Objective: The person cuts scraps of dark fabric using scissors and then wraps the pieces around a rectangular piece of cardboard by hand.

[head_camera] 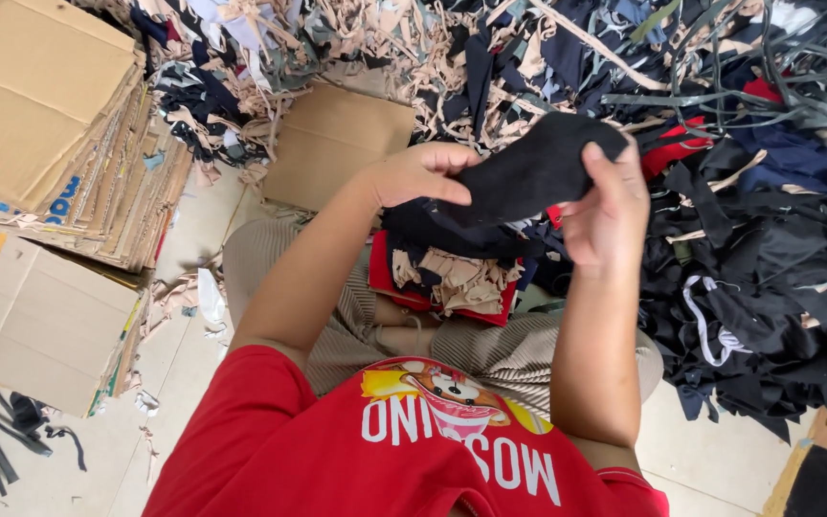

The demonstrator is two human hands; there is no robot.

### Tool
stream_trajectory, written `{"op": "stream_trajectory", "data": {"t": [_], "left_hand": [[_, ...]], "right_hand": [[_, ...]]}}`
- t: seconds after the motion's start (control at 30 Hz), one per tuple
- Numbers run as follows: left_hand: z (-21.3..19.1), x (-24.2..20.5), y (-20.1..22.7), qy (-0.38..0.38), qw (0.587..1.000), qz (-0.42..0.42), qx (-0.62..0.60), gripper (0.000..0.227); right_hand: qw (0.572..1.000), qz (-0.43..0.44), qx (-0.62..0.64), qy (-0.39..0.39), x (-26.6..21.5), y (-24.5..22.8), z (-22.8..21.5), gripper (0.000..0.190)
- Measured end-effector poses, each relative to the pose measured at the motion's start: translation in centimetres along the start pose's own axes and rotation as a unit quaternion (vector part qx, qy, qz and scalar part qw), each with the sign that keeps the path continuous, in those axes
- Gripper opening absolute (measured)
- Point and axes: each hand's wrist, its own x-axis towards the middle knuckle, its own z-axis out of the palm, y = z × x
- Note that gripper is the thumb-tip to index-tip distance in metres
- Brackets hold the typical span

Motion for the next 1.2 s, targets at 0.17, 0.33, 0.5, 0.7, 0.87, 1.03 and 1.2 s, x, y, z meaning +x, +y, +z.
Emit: {"op": "stream_trajectory", "data": {"t": [0.17, 0.33, 0.5, 0.7, 0.87, 1.03, 1.2], "left_hand": [[-4.6, -2.1, -5.5, 0.001, 0.983, -0.148, 0.111, 0.042], [-7.4, -5.1, -6.6, 0.157, 0.951, -0.267, 0.023, 0.059], [-10.8, -5.2, -12.1, 0.334, 0.93, -0.15, -0.031, 0.032], [-11.3, -3.9, -14.2, 0.4, 0.907, 0.028, 0.129, 0.025], [-7.2, -3.4, -9.2, 0.437, 0.878, -0.032, 0.194, 0.02], [-6.5, -3.4, -9.7, 0.441, 0.858, -0.117, 0.235, 0.024], [-7.6, -3.7, -11.4, 0.435, 0.831, -0.12, 0.326, 0.032]], "right_hand": [[0.994, -0.06, -0.074, 0.06, 1.5, 0.2, -8.5, 0.02], [0.979, -0.026, -0.133, 0.152, 1.8, 6.9, -15.3, 0.037], [0.967, 0.051, -0.174, 0.182, 0.5, 12.1, -15.3, 0.032], [0.959, 0.015, -0.212, 0.186, 1.4, 12.6, -15.3, 0.012], [0.958, 0.017, -0.22, 0.184, 2.4, 11.4, -15.4, 0.023], [0.951, 0.035, -0.256, 0.167, 1.9, 12.2, -16.1, 0.027], [0.923, 0.132, -0.337, 0.127, 1.3, 12.1, -17.4, 0.053]]}}
